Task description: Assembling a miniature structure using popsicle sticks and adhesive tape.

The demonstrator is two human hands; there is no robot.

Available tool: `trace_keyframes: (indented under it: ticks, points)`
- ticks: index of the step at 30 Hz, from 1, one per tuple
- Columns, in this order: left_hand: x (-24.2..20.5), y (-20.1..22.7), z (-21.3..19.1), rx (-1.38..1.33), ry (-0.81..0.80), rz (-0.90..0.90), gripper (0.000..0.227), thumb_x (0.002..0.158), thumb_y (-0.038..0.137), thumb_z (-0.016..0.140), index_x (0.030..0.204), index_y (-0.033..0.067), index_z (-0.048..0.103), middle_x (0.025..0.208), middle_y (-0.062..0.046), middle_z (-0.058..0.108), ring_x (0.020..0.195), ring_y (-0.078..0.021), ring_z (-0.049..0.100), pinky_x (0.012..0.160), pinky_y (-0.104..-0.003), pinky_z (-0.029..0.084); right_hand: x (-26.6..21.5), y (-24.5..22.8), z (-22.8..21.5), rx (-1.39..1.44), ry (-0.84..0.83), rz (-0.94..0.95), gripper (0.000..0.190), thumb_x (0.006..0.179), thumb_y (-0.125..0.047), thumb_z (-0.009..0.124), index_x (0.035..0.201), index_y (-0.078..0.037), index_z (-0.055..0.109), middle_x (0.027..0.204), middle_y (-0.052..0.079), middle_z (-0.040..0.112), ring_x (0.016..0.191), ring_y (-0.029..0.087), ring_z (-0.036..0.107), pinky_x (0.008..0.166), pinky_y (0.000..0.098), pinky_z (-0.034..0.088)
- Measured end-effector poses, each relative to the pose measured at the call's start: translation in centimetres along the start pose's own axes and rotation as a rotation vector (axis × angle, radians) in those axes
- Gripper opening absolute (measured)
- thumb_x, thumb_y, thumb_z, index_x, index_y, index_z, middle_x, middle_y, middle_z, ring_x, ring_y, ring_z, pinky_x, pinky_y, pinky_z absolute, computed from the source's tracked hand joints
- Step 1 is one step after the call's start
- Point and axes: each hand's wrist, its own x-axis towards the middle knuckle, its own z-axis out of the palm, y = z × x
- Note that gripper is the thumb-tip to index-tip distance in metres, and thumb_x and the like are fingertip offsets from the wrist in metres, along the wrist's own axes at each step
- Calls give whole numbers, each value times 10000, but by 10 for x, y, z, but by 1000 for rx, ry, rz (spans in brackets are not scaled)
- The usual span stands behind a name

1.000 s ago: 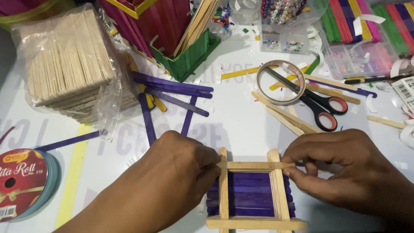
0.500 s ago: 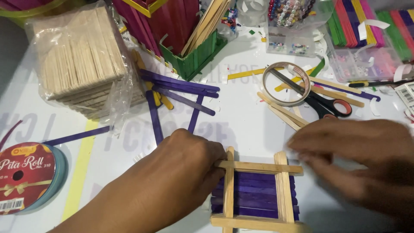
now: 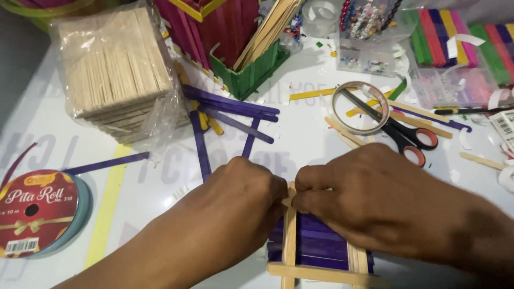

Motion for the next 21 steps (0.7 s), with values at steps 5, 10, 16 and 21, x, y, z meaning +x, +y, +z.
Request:
trace_keyframes:
  ticks: [5,10,16,21]
  points:
    - [-1,-1,-9,-46,437,157,201,883,262,686,740,131,739,617,-53,740,523,-326,684,543,-425,481,-11,31,-22,263,188,74,285,894,-125,653,1137,-211,776,1025,-7,777,561,115,686,512,289,508]
    - [9,-10,3,32,238,7,287,875,216,670,623,90,612,570,-146,642,549,-390,613,532,-458,449,-15,37,-5,465,334,237,144,773,-109,822,915,-87,822,907,31,849,673,71,745,569,191,581]
    - [8,-8,4,71,163,-37,337,941,248,626,644,95,577,622,-122,653,605,-395,626,541,-488,434,-26,34,-7,310,268,220,114,819,-155,785,922,-124,823,825,-26,821,523,78,679,448,256,485]
    - [7,-10,6,103,198,10,383,1015,254,601,660,109,588,590,-75,632,550,-386,616,516,-495,449,-29,30,12,4,177,143,110,952,-205,634,951,-141,724,908,-19,687,600,238,663,454,408,426]
